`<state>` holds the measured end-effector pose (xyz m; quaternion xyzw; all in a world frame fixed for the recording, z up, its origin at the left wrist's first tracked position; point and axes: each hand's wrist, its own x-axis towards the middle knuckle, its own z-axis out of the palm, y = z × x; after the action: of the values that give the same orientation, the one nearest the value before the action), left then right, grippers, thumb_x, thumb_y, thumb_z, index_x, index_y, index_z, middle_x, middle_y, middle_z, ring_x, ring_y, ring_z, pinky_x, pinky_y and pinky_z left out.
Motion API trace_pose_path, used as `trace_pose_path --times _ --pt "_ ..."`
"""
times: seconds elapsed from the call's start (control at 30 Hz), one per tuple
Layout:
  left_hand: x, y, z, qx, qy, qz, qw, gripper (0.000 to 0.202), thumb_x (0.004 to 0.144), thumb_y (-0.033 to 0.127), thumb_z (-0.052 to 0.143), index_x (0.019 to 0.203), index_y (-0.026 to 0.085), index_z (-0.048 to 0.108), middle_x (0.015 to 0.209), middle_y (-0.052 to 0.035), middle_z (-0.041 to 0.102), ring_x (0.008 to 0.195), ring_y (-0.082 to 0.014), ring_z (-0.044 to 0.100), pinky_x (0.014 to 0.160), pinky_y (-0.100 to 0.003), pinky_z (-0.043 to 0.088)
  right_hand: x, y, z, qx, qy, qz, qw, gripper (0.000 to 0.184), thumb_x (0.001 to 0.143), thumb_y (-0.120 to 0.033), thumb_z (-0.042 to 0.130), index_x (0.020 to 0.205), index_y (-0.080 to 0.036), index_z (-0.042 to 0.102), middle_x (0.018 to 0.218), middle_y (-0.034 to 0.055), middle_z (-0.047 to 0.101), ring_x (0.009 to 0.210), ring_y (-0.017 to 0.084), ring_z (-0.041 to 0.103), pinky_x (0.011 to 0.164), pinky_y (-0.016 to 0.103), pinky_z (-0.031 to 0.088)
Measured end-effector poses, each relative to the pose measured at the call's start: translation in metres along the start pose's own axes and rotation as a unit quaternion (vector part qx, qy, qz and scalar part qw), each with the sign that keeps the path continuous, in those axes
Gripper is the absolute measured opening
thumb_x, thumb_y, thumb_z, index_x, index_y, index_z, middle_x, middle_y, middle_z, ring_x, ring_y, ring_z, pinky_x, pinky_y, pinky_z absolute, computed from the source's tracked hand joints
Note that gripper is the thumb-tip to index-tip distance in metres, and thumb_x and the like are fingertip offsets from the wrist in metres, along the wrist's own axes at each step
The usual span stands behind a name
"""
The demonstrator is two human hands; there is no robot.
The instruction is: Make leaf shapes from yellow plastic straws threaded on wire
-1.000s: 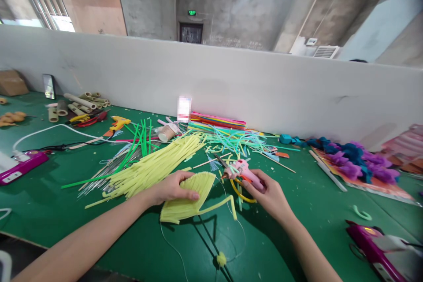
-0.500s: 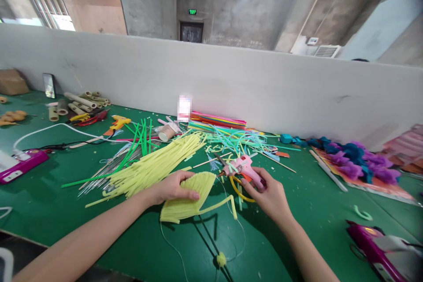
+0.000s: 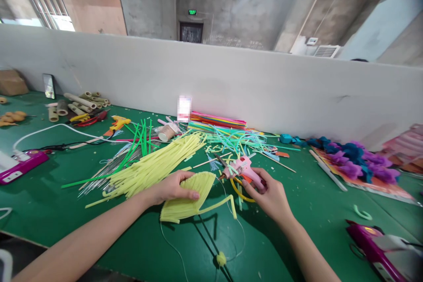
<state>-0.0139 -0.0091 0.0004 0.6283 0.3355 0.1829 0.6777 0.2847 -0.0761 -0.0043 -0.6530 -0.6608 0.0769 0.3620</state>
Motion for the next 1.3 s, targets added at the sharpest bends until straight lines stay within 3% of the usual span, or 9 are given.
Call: trace_pose_path --times 0.57,0.77,0.97,1.1,1.3 --pt "0.0 0.001 0.0 0.011 0.005 0.001 1.0 0.049 0.061 0.04 0.081 0.101 0.016 0.065 0.087 -0.0035 0.064 0.074 -0.0182 0.061 0.062 -0.026 0.05 0.0 0.003 -0.002 0.005 -0.016 0.006 1.0 0.037 0.079 -0.049 0.059 0.103 -0.021 0.058 0.068 -0.0024 0.062 0.055 0.014 0.051 0.053 0.023 0.041" --pt "0.0 0.001 0.0 0.004 -0.004 -0.002 1.0 0.05 0.061 0.04 0.081 0.101 0.017 0.064 0.089 -0.0047 0.065 0.075 -0.0193 0.061 0.064 -0.027 0.05 0.003 0.004 -0.002 0.009 0.015 0.037 0.999 0.041 0.079 -0.054 0.057 0.102 -0.02 0.06 0.071 -0.0002 0.064 0.058 0.015 0.054 0.053 0.022 0.041" --pt "-0.001 0.003 0.0 0.013 -0.008 0.007 1.0 0.048 0.061 0.042 0.08 0.099 0.016 0.063 0.087 -0.0039 0.064 0.074 -0.0187 0.061 0.062 -0.025 0.049 0.011 0.019 -0.009 -0.12 0.072 0.133 0.981 0.045 0.083 -0.059 0.044 0.09 -0.019 0.062 0.068 0.0043 0.065 0.057 0.02 0.059 0.052 0.025 0.04" --pt "0.0 0.002 0.001 0.019 0.003 -0.005 1.0 0.054 0.06 0.044 0.08 0.103 0.016 0.063 0.092 -0.0048 0.065 0.077 -0.0203 0.061 0.064 -0.027 0.049 0.014 0.04 -0.024 -0.239 0.041 0.183 0.953 0.047 0.085 -0.058 0.036 0.086 -0.018 0.06 0.069 0.01 0.066 0.064 0.027 0.064 0.052 0.028 0.039" --pt "-0.001 0.002 0.001 0.019 0.009 -0.047 0.999 0.059 0.058 0.046 0.081 0.106 0.018 0.062 0.088 -0.0039 0.066 0.076 -0.0218 0.063 0.063 -0.028 0.05 0.014 0.074 -0.045 -0.303 -0.028 0.261 0.916 0.055 0.084 -0.061 0.032 0.09 -0.014 0.061 0.079 0.018 0.068 0.075 0.034 0.066 0.058 0.035 0.044"
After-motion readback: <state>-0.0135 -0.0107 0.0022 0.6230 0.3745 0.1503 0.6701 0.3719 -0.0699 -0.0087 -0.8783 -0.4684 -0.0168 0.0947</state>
